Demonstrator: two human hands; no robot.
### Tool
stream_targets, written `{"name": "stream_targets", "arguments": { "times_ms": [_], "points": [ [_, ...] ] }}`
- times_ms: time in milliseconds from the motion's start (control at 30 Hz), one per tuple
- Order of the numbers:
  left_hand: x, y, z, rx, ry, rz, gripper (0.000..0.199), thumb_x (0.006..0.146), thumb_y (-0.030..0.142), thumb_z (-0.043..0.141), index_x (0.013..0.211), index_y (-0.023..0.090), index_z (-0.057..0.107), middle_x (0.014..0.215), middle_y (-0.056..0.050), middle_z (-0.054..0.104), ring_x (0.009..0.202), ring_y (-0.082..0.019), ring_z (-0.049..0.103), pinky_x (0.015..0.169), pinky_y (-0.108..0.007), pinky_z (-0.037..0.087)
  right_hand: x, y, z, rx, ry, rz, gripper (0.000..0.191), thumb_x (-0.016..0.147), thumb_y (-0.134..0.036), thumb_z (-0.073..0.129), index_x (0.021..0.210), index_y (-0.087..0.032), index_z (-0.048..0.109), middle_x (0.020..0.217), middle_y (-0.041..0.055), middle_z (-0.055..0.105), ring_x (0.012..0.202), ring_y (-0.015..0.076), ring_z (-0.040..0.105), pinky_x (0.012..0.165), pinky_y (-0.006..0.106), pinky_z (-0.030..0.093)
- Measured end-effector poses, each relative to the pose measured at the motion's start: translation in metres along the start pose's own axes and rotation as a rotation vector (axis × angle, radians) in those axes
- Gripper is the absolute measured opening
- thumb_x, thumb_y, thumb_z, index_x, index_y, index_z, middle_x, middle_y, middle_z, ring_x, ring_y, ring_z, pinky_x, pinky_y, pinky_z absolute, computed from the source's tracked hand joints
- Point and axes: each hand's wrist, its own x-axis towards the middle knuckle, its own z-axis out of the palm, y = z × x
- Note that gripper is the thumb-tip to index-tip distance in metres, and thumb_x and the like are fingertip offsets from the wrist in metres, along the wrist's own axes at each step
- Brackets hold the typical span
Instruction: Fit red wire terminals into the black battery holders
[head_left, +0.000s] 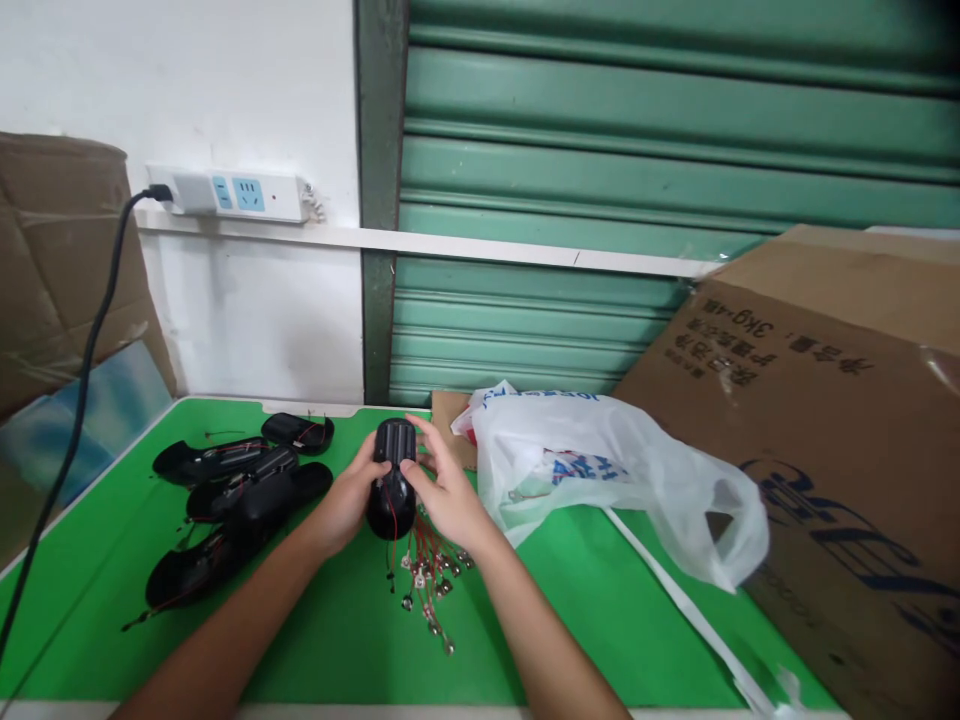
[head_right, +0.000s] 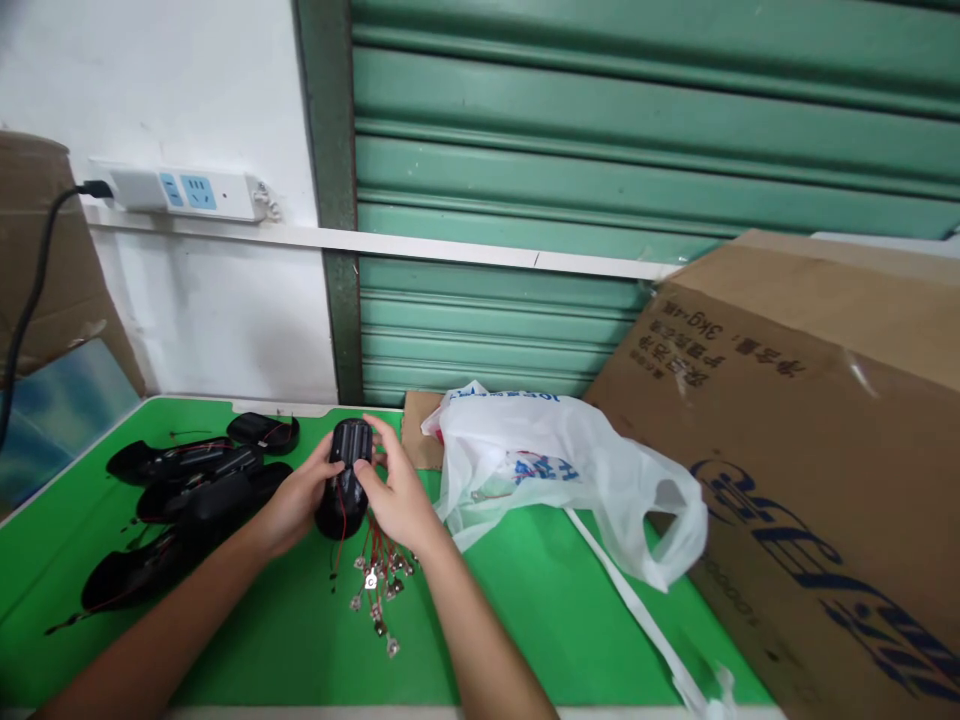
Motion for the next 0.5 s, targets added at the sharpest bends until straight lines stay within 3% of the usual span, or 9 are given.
{"name": "stream_targets", "arguments": {
  "times_ms": [100,267,500],
  "points": [
    [-0.0014,0.0029,0.0001,-0.048,-0.009,-0.064,0.062,0.082,0.030,0.067,0.143,0.026,0.053,0.131,-0.004,0.070,0.119,-0.029,0.064,0.101,-0.038,0.046,0.0001,0.0025,-0.0021,-0.006,-0.012,0.024,0.054,0.096,-0.034,0.056,0.149,-0.029,0.044,0.134,0.0100,0.060,0.110,0.0237,0.065,0.101,0.044,0.054],
    [0.0006,0.0042,-0.0022,-0.081,-0.042,-0.064,0.053,0.084,0.027,0.065,0.137,0.026,0.060,0.128,-0.003,0.071,0.117,-0.028,0.065,0.098,-0.036,0.047,0.0001,0.0042,-0.0034,0.010,-0.025,0.024,0.056,0.096,-0.035,0.058,0.149,-0.029,0.043,0.131,0.0095,0.060,0.113,0.0230,0.065,0.105,0.045,0.053],
    [-0.0009,0.0053,0.0001,-0.085,-0.026,-0.095,0.065,0.080,0.022,0.064,0.145,0.026,0.054,0.120,-0.003,0.074,0.107,-0.026,0.067,0.089,-0.034,0.049,0.0004,0.0039,-0.0035,0.016,-0.034,0.031,0.054,0.095,-0.035,0.059,0.147,-0.029,0.044,0.132,0.0098,0.060,0.116,0.0249,0.063,0.106,0.049,0.053]
  ]
}}
